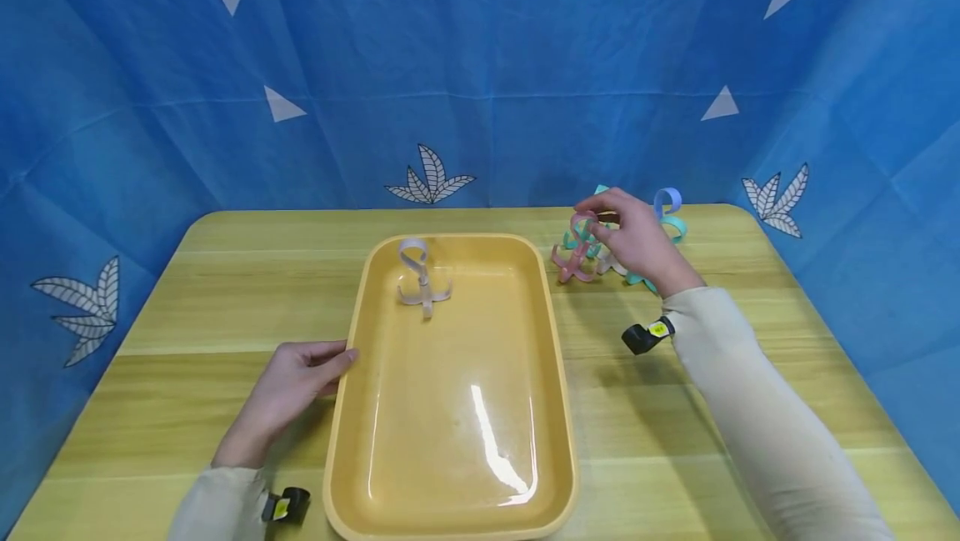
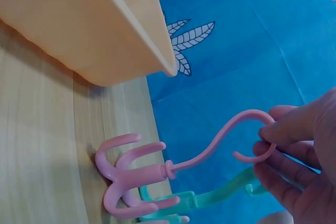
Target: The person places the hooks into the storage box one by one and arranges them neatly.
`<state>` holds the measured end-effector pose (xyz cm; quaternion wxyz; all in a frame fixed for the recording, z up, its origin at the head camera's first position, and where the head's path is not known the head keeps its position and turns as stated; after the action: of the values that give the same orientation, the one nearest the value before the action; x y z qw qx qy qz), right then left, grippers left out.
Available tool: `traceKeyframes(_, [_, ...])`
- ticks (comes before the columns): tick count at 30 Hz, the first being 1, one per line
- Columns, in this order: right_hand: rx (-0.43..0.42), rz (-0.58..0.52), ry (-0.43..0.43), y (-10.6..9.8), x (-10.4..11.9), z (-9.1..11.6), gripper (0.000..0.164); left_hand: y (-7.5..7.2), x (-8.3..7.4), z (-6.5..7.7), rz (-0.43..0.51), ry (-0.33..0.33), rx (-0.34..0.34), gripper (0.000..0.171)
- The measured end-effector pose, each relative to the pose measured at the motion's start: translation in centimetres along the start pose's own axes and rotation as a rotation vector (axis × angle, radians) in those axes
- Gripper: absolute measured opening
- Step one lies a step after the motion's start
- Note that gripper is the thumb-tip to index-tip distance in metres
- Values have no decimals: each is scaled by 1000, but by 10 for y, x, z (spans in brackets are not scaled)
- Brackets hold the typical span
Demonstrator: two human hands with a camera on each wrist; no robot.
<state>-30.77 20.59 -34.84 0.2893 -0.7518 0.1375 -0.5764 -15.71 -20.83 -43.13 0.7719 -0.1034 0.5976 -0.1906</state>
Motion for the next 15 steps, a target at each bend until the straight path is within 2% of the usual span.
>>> traceKeyframes(6, [-24, -56, 46, -3, -7, 2, 25, 0, -2, 0, 7, 23, 11, 48])
traceKeyframes(15, [-54, -84, 74, -4, -10, 3, 23, 1, 2, 1, -6, 10, 9, 47])
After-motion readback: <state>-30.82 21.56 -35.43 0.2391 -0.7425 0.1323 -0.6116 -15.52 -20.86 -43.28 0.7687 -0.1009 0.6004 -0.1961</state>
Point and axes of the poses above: each hand's wrist, its own z-axis away from the middle knuckle, its own y-axis out of the palm, x = y × z, the point moved 6 cm from there along -z, towards the middle knuckle, and after that the axes turned 7 degrees about -z, right-handed, at the moved point
